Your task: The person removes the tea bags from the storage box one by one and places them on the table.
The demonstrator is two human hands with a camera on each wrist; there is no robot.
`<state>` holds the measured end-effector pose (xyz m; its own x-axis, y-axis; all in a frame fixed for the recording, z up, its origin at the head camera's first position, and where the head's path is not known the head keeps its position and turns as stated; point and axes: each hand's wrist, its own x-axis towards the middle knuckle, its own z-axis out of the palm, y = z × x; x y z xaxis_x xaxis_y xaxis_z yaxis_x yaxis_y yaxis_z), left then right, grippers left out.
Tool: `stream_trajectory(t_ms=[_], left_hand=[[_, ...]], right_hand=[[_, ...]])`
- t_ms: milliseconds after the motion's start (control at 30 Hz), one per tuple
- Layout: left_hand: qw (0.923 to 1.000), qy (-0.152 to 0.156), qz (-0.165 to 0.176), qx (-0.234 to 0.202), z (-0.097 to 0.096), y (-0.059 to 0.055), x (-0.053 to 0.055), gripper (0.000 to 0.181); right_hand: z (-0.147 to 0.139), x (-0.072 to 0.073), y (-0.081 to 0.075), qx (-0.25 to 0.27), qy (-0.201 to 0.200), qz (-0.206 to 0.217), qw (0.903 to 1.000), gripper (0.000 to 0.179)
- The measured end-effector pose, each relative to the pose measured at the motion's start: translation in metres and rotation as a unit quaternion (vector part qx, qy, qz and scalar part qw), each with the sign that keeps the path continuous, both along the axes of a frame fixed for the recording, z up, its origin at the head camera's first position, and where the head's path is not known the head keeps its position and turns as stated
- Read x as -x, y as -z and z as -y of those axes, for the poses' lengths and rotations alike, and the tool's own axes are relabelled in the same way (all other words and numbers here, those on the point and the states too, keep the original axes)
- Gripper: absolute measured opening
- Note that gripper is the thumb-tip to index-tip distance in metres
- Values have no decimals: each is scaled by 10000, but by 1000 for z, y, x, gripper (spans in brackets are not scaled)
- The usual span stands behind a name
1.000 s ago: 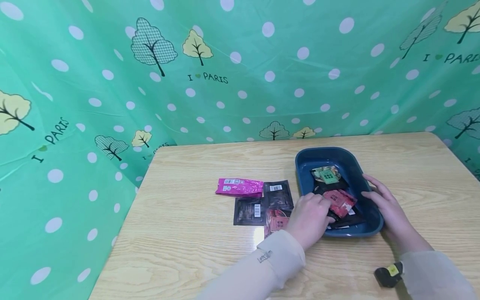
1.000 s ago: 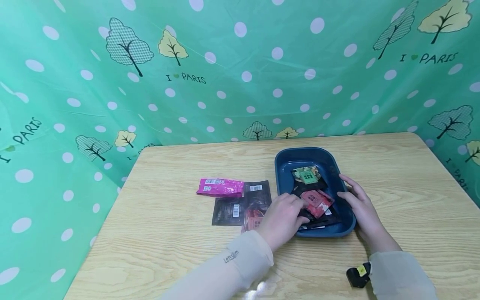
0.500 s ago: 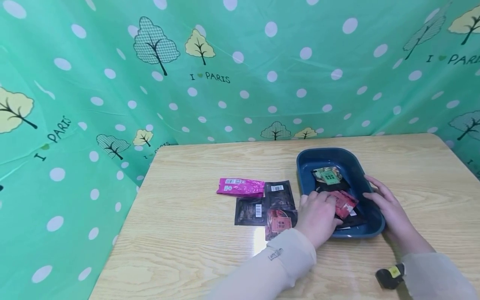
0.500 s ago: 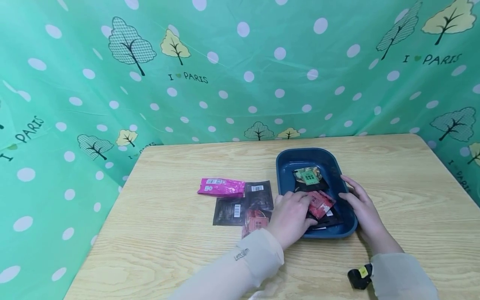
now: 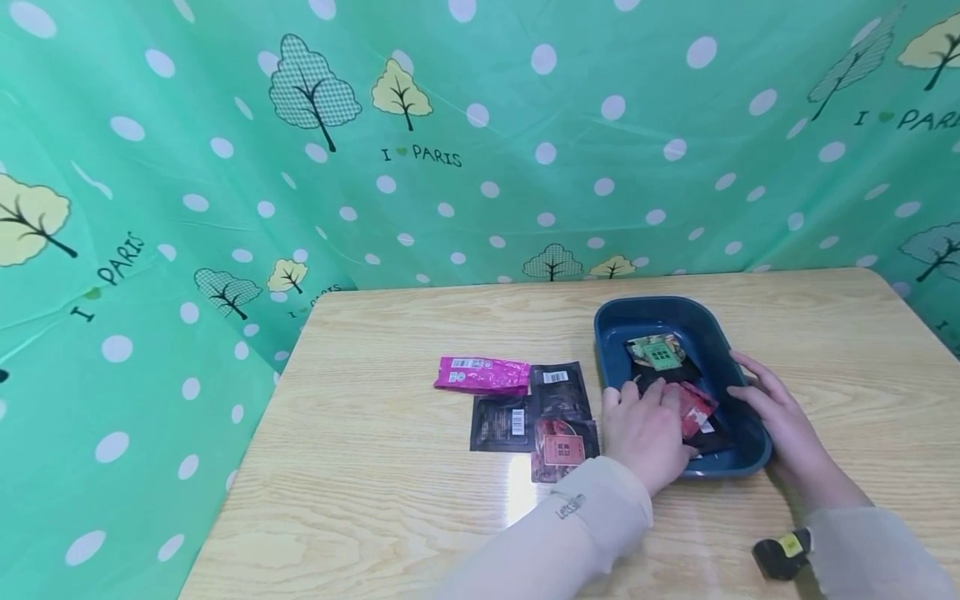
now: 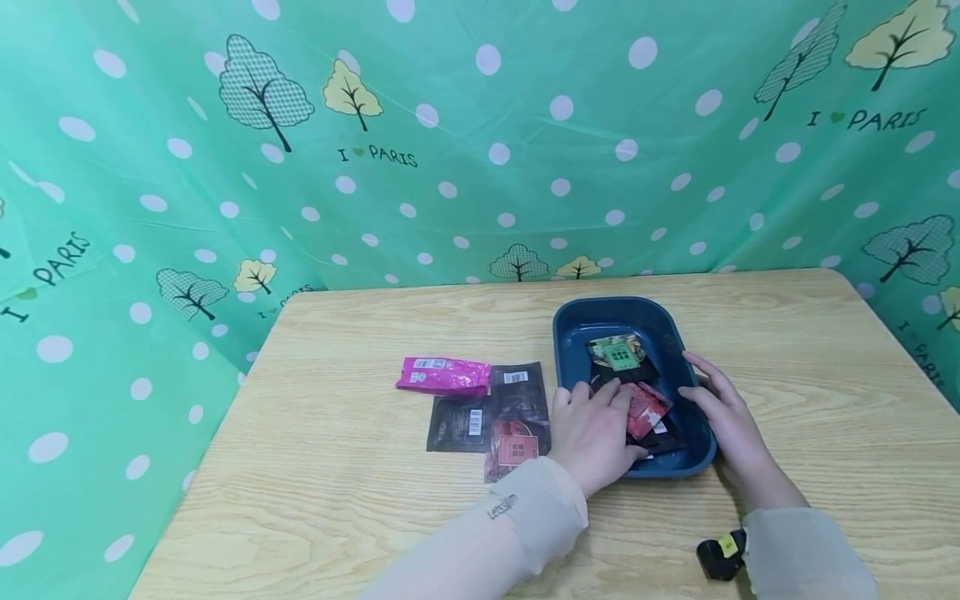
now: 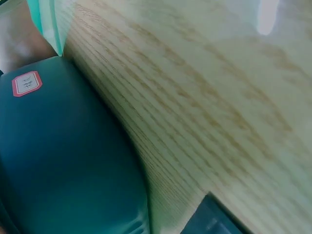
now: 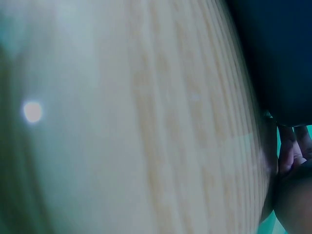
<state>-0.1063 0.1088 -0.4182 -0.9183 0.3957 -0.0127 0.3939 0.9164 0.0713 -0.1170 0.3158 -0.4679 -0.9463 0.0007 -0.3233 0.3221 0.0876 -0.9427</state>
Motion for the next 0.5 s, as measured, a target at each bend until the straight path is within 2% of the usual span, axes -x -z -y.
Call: stream_trajectory(t_ms=[300, 500], left_hand=[[9997, 8, -115, 234, -3, 1, 0, 68], [9996, 12, -84, 276, -4, 0, 0, 57]], right_hand=[[0, -1, 0, 75, 9, -58, 10000, 57], [0, 1, -1, -213, -71, -2, 9997, 57]])
